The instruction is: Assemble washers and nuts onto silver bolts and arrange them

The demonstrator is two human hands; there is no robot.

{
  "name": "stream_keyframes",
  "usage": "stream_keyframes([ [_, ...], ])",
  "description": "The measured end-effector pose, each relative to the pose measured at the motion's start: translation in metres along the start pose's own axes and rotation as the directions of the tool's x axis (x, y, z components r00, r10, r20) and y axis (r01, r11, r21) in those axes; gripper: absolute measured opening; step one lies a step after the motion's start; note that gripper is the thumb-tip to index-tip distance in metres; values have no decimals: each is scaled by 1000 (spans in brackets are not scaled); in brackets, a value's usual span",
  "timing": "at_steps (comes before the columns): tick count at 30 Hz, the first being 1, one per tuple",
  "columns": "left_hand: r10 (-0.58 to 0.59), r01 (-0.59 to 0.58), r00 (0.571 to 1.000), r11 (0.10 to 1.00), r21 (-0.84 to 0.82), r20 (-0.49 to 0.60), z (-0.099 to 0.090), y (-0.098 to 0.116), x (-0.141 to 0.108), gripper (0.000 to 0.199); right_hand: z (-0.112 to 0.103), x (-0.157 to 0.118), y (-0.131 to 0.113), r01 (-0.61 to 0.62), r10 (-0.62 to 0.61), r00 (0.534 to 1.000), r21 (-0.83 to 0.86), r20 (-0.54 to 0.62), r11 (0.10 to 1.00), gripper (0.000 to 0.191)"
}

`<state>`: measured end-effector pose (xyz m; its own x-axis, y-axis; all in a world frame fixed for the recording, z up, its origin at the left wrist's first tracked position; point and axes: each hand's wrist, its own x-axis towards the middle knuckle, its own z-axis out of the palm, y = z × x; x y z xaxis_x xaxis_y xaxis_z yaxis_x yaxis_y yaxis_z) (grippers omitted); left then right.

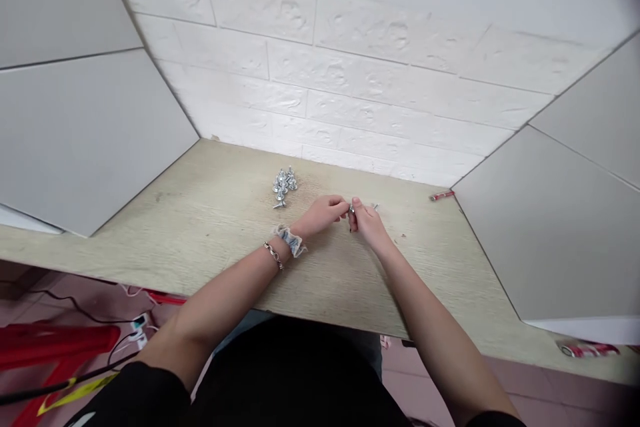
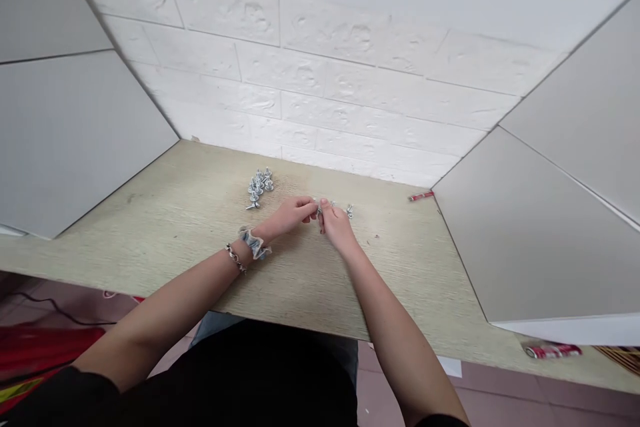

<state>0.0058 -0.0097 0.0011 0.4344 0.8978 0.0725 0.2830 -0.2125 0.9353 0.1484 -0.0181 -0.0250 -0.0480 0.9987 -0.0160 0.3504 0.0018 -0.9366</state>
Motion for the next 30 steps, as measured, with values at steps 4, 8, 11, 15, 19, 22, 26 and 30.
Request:
stream_keyframes([
  [4, 0, 0, 1000, 999, 54, -10, 2, 2, 0, 30, 2, 1, 4, 15, -13, 998, 37, -55, 999, 56],
  [8, 25, -25, 1000, 995, 95, -1, 4, -1, 1, 32, 1, 1, 4, 59, -57, 996, 15, -64, 998, 54],
  [11, 25, -25, 1000, 996, 84, 3, 5, -1, 1, 33, -1, 2, 4, 99, -99, 994, -2, -48, 995, 51],
  [15, 7, -7, 1000, 1000, 8, 27, 5, 0, 1, 32, -2, 2, 4, 133, -132, 991, 38, -33, 990, 47],
  [19, -34, 35, 999, 998, -55, 21, 3, 1, 3, 29, -3, 0, 1, 159, -159, 987, 46, -21, 986, 43],
  [22, -47, 49, 999, 996, -79, 16, 1, 1, 3, 28, -3, 0, -4, 159, -159, 987, 115, -6, 981, 39],
  [26, -56, 55, 998, 997, -62, -22, -1, -1, 4, 27, -3, -1, -10, 5, -32, 997, 338, 76, 941, 33],
  [30, -58, 57, 998, 997, -60, -27, -1, 0, 5, 27, -4, -4, -15, -82, 34, 994, 485, 106, 871, 36],
])
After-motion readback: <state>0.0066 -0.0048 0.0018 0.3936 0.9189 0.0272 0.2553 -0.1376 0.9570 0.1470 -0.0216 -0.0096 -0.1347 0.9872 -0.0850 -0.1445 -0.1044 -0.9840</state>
